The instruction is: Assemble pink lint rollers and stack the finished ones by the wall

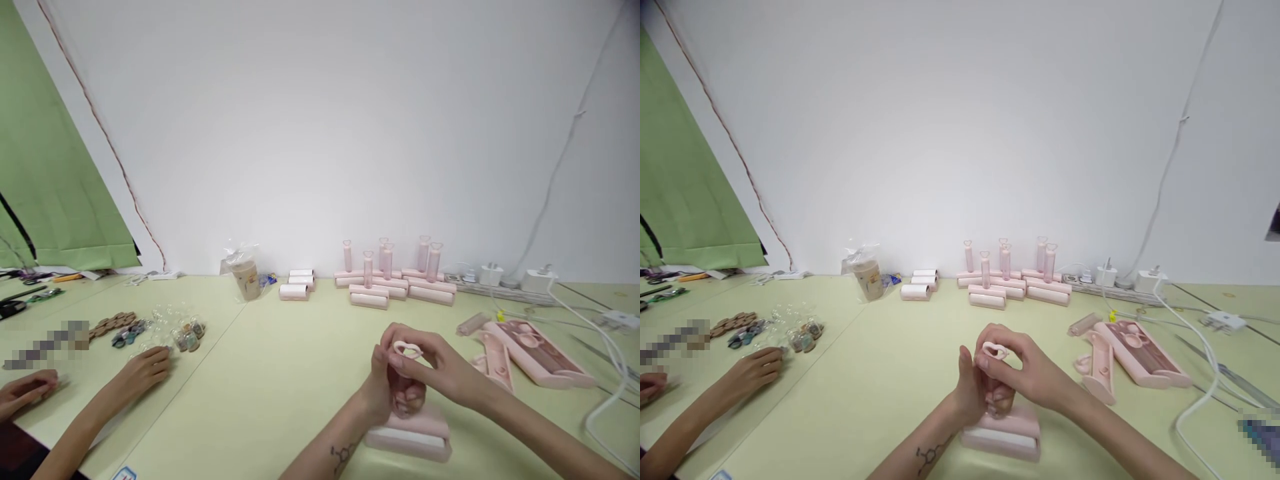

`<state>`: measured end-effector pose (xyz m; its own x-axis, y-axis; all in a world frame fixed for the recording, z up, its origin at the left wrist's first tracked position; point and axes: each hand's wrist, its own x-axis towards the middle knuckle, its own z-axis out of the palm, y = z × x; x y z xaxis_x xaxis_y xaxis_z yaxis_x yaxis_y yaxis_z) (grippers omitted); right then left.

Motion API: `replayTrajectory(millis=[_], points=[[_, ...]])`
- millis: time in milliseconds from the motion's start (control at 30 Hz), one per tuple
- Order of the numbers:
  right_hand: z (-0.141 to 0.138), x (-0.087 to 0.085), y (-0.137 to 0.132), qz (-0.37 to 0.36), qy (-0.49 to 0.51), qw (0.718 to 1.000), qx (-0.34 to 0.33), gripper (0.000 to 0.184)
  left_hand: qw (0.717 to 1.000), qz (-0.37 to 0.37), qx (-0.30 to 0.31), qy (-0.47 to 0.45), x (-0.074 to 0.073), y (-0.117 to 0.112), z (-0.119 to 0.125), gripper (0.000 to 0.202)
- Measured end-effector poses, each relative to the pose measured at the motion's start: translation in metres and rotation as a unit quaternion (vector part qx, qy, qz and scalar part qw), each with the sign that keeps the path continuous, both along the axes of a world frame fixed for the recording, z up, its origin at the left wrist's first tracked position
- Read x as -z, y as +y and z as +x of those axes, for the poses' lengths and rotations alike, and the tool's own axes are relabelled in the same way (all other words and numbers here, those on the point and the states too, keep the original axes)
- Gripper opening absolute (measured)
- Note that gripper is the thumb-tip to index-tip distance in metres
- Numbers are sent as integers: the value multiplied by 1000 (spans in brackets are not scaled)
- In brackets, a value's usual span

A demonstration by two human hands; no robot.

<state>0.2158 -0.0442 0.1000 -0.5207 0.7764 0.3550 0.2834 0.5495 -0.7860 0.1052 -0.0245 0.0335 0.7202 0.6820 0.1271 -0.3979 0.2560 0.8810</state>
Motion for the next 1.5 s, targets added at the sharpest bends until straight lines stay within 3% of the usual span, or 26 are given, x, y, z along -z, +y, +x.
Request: replayTrajectory(millis=[167,267,300,367,433,567,700,867,1000,1100,1233,1367,1433,1500], points=[[-3,-11,8,-6,-6,1000,-18,31,1000,17,-3,-7,3,3,-1,78],[-8,-8,10,-25,-20,999,-18,10,999,35,-26,12,7,3,1,78],[-10,-7,10,-42,-23,999,-25,12,999,37,-34,17,8,2,2,78],[-12,-5,9,-82,-26,995,-42,44,998,40,-47,22,7,-1,3,77],[-14,-4,10,-95,-23,993,-71,57,997,32,-64,23,2,-5,4,74],[-12,-2,13,-94,-45,990,-99,57,994,4,-99,54,-14,-12,3,63],[-9,0,14,-121,-79,986,-80,57,994,-12,-86,59,-20,-14,1,48],[-12,0,12,-120,-49,986,-103,40,997,-7,-74,30,-10,-11,0,46],[-10,1,7,-149,-20,987,-64,18,997,0,-71,20,0,-8,0,53],[0,7,-3,-175,-13,984,-39,32,998,23,-64,9,7,-4,-2,67],[11,21,-18,-70,-41,994,69,33,999,32,-22,-6,11,1,-3,73],[9,27,-24,5,-41,992,119,26,1000,30,7,-2,1,0,-8,79],[8,24,-21,35,-42,990,130,25,993,106,-36,34,-9,1,-16,84],[12,16,-11,54,-38,986,151,27,951,221,-177,124,-18,8,-30,77]])
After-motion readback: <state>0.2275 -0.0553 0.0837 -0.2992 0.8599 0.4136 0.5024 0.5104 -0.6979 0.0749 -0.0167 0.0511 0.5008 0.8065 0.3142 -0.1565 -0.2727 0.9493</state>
